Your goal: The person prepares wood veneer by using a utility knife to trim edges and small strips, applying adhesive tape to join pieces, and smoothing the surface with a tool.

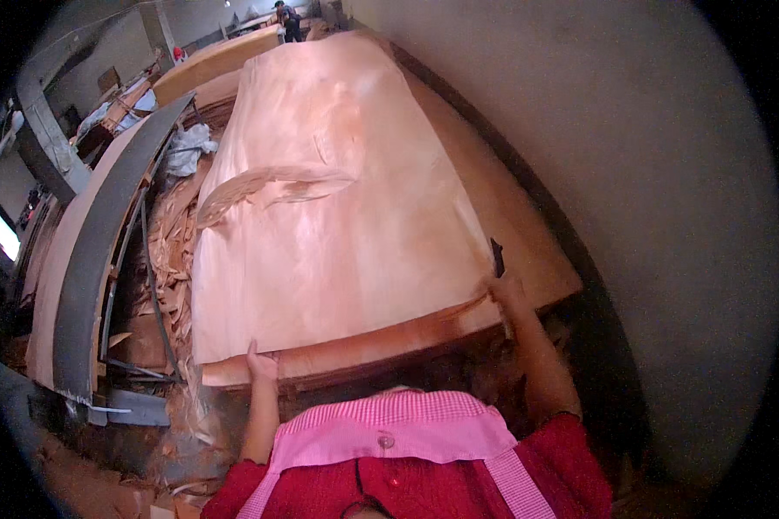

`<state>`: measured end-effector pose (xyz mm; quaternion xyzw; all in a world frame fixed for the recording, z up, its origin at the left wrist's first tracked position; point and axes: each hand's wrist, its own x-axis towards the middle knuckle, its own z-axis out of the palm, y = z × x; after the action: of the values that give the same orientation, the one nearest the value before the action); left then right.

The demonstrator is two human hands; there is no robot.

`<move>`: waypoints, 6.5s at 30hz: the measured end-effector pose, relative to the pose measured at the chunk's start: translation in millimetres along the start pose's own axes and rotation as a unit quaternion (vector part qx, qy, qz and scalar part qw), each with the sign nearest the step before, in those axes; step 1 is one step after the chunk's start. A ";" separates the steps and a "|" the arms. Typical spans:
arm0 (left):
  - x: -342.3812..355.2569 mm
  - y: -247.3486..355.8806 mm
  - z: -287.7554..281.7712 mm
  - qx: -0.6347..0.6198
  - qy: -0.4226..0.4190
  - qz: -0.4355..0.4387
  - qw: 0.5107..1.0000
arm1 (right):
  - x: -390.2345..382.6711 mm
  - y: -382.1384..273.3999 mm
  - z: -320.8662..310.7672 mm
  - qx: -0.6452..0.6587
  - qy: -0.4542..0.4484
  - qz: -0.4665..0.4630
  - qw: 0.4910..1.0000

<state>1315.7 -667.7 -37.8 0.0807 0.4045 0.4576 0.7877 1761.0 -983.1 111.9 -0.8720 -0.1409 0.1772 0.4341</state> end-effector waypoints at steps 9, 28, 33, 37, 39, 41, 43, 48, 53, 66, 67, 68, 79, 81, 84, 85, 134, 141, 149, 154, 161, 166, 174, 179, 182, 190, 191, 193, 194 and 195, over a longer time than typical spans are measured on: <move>72.7 -25.3 -33.6 0.035 0.143 0.105 0.984 | 73.2 114.7 -9.2 -0.087 0.025 -0.038 0.995; 58.1 -53.2 -32.1 0.081 0.179 0.084 0.977 | 95.9 113.1 -43.2 0.432 0.200 0.064 0.877; 51.6 -25.5 -59.2 0.097 0.197 0.007 0.976 | 79.3 95.0 -24.0 -0.010 0.237 -0.266 0.934; 60.2 -33.7 -52.3 0.159 0.158 -0.022 0.974 | 115.0 199.0 -39.5 0.125 0.153 0.178 0.964; 46.3 -45.5 -36.9 0.172 0.202 -0.027 0.964 | 110.8 218.9 -38.3 0.330 0.160 0.200 0.909; 29.0 -47.3 -31.1 0.225 0.187 -0.036 0.956 | 114.1 210.5 -40.8 0.369 0.165 0.238 0.883; 44.3 -17.4 -82.7 0.428 0.051 -0.011 0.902 | 128.1 203.4 -33.5 0.270 0.168 0.206 0.925; 65.4 -9.9 -102.9 0.561 -0.007 -0.069 0.825 | 133.6 220.7 -48.0 0.215 0.162 0.276 0.923; 35.8 -47.4 -67.1 0.082 0.093 -0.106 0.987 | 119.4 223.7 -60.7 0.308 0.145 0.226 0.913; 33.4 -50.1 -92.9 0.203 0.334 0.019 0.920 | 151.2 278.4 -33.8 0.305 0.062 0.252 0.916; 30.4 -31.3 -111.1 0.237 0.270 0.051 0.932 | 152.7 276.6 -23.4 0.354 0.042 0.256 0.899; 26.9 -15.9 -125.3 0.267 0.260 0.081 0.924 | 153.6 275.9 -12.5 0.394 0.020 0.267 0.879; -26.8 -65.0 -17.9 0.268 0.396 0.282 0.832 | 116.8 262.2 -47.7 0.204 0.222 0.279 0.912; 6.2 -37.9 3.0 0.555 0.386 0.395 0.623 | 91.6 182.4 -43.6 0.191 0.270 0.362 0.871; 82.3 -47.5 134.0 0.762 -0.009 0.394 0.515 | 83.0 235.1 -61.6 -0.132 0.212 0.181 0.951; 111.6 -53.2 175.9 0.806 -0.117 0.388 0.432 | 81.4 241.9 -56.5 -0.257 0.161 0.105 0.947; 155.3 -180.6 239.1 0.835 -0.264 0.256 0.410 | 33.4 279.1 -38.3 -0.249 -0.056 0.124 0.959; 173.5 -190.6 288.9 0.778 -0.269 0.207 0.528 | 31.9 243.8 -41.9 -0.245 -0.036 0.134 0.960; 191.0 -177.4 371.1 0.888 -0.110 0.319 0.313 | 28.1 314.7 -40.3 -0.369 -0.014 0.092 0.925; 169.1 -216.5 344.9 0.762 -0.451 0.454 0.099 | 28.0 317.7 -32.0 -0.327 0.034 0.081 0.941; 203.2 -273.9 332.7 0.819 -0.344 0.348 0.300 | 45.9 238.2 -35.2 -0.310 -0.037 0.197 0.929; 207.5 -281.2 336.6 0.831 -0.348 0.328 0.282 | 31.4 326.4 -40.1 -0.372 -0.030 0.083 0.924; 208.8 -272.3 335.2 0.831 -0.360 0.347 0.246 | 32.1 326.8 -35.1 -0.412 0.012 0.136 0.901; 215.9 -269.8 334.1 0.834 -0.357 0.357 0.223 | 29.6 307.3 -35.0 -0.381 0.023 0.043 0.923; 219.6 -273.3 339.8 0.832 -0.366 0.359 0.214 | 31.7 305.5 -41.2 -0.337 -0.039 0.139 0.930; 221.9 -277.1 340.3 0.804 -0.381 0.369 0.269 | 6.8 313.3 -55.9 -0.280 0.046 0.149 0.947; 223.2 -273.2 337.5 0.807 -0.375 0.369 0.269 | -3.5 303.0 -60.8 -0.293 0.078 0.124 0.945; 223.1 -272.6 337.6 0.808 -0.369 0.381 0.257 | -2.3 268.5 -73.7 -0.196 0.139 0.111 0.964; 224.0 -271.2 337.0 0.810 -0.365 0.391 0.241 | 13.0 253.8 -75.6 -0.079 0.157 0.120 0.977; 222.6 -273.4 335.4 0.811 -0.366 0.399 0.222 | 33.5 225.7 -55.5 -0.036 0.151 0.133 0.979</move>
<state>1790.0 -566.4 -77.9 0.9855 0.1407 0.0577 0.0747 1835.8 -1140.6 -45.4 -0.9148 0.0373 0.0949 0.3908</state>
